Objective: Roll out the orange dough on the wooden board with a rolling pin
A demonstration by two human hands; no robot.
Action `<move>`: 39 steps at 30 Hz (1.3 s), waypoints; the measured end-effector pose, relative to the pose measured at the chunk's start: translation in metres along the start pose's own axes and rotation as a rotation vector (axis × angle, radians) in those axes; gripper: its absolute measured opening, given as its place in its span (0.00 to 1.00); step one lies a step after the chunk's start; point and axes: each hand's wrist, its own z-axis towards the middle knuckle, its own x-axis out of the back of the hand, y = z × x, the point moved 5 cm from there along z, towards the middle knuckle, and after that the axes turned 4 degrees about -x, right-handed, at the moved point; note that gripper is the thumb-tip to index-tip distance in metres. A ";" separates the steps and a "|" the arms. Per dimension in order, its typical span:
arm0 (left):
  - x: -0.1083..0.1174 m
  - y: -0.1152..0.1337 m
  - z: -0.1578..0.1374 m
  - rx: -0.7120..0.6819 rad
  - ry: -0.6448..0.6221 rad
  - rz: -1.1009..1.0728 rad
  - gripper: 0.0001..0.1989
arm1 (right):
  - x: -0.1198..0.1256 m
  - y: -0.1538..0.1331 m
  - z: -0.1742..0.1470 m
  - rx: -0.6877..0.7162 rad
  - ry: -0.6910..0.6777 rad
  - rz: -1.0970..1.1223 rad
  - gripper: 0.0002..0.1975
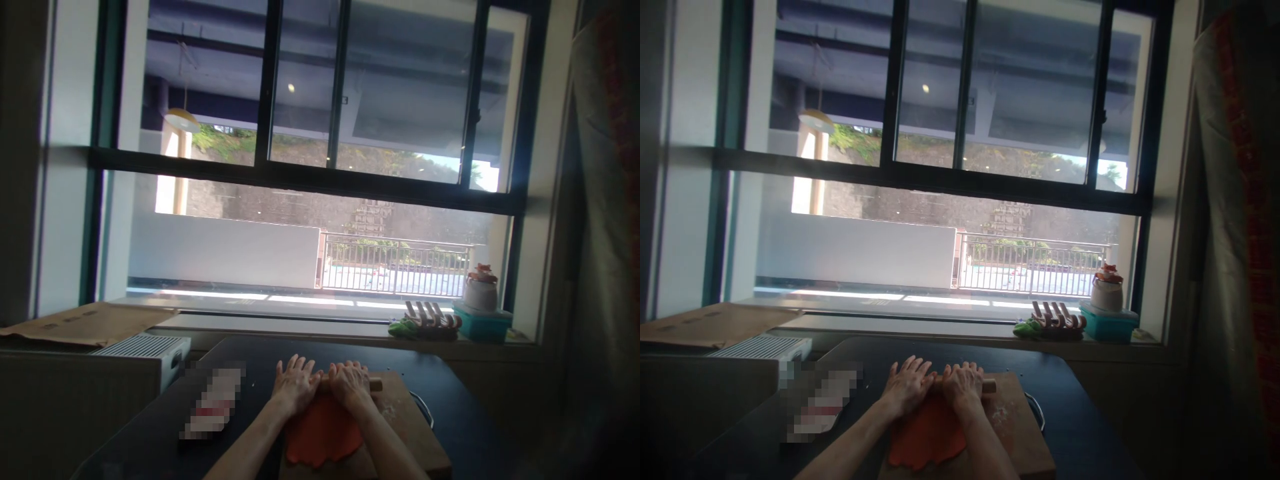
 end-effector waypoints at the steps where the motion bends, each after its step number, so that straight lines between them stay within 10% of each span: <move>1: 0.000 -0.001 0.004 0.004 0.002 0.000 0.31 | -0.001 0.000 0.004 -0.004 -0.014 0.000 0.24; 39: -0.009 -0.009 0.032 0.047 0.000 0.000 0.30 | -0.004 0.000 0.025 -0.063 -0.095 0.020 0.25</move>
